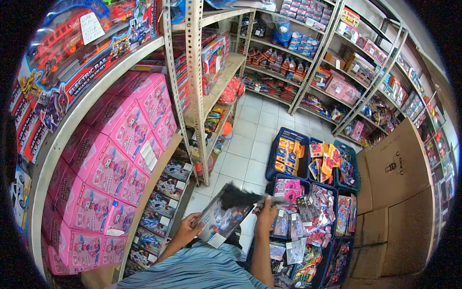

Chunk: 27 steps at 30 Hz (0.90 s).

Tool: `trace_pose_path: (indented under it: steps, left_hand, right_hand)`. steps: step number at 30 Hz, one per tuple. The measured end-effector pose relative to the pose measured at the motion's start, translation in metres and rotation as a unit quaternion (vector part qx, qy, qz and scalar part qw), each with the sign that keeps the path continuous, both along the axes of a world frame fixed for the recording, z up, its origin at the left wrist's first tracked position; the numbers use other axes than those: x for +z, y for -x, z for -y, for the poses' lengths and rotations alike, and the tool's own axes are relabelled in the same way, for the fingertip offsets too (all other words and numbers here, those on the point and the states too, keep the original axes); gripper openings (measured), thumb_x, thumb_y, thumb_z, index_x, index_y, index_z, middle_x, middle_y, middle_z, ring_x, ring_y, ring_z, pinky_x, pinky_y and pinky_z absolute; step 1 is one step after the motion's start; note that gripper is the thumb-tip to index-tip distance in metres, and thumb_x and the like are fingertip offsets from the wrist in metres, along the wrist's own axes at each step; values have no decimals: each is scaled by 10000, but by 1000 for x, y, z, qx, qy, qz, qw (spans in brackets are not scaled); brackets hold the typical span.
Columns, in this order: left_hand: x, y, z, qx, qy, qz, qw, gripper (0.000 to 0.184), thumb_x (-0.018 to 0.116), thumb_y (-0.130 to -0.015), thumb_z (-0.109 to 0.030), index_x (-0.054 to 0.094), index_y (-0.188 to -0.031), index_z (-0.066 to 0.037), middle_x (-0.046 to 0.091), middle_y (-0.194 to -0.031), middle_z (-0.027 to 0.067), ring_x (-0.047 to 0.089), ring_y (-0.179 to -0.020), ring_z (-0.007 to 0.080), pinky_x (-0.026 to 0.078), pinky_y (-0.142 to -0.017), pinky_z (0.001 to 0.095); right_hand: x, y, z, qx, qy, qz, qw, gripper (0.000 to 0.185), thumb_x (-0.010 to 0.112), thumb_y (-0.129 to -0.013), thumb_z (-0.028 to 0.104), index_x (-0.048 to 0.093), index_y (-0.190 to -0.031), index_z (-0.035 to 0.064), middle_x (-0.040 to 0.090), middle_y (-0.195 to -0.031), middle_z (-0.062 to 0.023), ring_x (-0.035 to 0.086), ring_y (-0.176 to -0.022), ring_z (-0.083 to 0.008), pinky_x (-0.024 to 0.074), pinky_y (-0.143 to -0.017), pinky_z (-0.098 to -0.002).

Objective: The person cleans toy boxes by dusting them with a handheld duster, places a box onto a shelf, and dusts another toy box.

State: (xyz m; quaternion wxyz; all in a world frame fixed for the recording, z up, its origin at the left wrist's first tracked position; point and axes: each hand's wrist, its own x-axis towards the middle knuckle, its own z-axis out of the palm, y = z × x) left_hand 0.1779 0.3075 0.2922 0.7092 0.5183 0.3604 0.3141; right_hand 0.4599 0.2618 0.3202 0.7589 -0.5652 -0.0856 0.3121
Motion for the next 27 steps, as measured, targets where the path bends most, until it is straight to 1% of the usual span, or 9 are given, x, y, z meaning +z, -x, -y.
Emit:
trace_pose_path:
  steps: [4, 9, 13, 17, 18, 19, 21, 24, 27]
  left_hand:
    - [-3, -5, -6, -5, -6, -22, 1000, 469, 727, -903, -236, 526, -1236, 25, 612, -840, 32, 531, -650, 67, 435, -573, 222]
    - [-1, -9, -13, -15, 1, -33, 999, 438, 721, -906, -221, 538, -1222, 22, 617, -846, 30, 535, -659, 67, 439, -581, 227]
    - [-15, -21, -24, -12, 6, -46, 999, 363, 669, -941, -155, 536, -1227, 25, 632, -885, 48, 540, -696, 73, 435, -596, 241]
    - [5, -46, -38, -8, 4, -34, 999, 425, 730, -901, -214, 544, -1203, 21, 613, -845, 26, 535, -666, 68, 431, -582, 226]
    - [14, -53, -41, -9, 6, -31, 999, 432, 734, -898, -220, 544, -1202, 21, 613, -845, 27, 533, -666, 67, 430, -582, 226]
    - [16, -60, -43, -8, 1, -23, 1000, 437, 736, -896, -225, 545, -1202, 21, 614, -848, 27, 530, -668, 66, 429, -582, 226]
    - [18, -68, -46, -7, -9, -14, 1000, 447, 741, -893, -236, 546, -1202, 22, 615, -854, 28, 525, -671, 63, 428, -581, 227]
    - [28, -73, -54, -32, -23, -29, 999, 476, 746, -888, -233, 535, -1227, 27, 621, -886, 34, 527, -686, 63, 437, -592, 226]
    - [33, -78, -53, -22, -32, -33, 999, 507, 753, -880, -215, 519, -1252, 37, 640, -952, 64, 562, -727, 77, 467, -621, 226]
  right_hand:
    - [38, 19, 6, 154, 98, 63, 981, 338, 618, -959, 395, 551, -909, 67, 543, -658, -10, 526, -512, -105, 424, -463, -247]
    - [7, -13, 2, -38, 49, -29, 998, 306, 615, -964, 375, 563, -903, 80, 562, -684, -4, 527, -531, -95, 444, -486, -240]
    - [30, -9, 8, 139, 85, 53, 985, 296, 612, -975, 324, 545, -974, 35, 620, -802, -56, 555, -589, -122, 468, -514, -264]
    - [23, -33, 9, -35, 49, -6, 998, 353, 614, -968, 369, 586, -937, 19, 612, -751, -48, 541, -566, -106, 468, -516, -262]
    - [36, -28, 7, -37, 47, 13, 998, 365, 613, -965, 379, 617, -907, 19, 633, -743, -60, 534, -553, -102, 457, -510, -260]
    - [38, -31, 9, 7, 118, 44, 992, 367, 613, -963, 389, 627, -891, 30, 643, -750, -59, 529, -549, -98, 456, -513, -260]
    - [42, -37, 7, 134, 100, 65, 984, 378, 613, -958, 411, 623, -881, 41, 633, -734, -41, 537, -557, -98, 467, -520, -268]
    - [31, -59, -4, 18, 19, 28, 999, 356, 586, -977, 376, 587, -1021, 23, 641, -794, -67, 578, -642, -107, 469, -530, -250]
    - [33, -65, -13, 46, 36, 11, 998, 306, 577, -985, 347, 581, -1018, 43, 650, -786, -65, 575, -617, -106, 473, -538, -249]
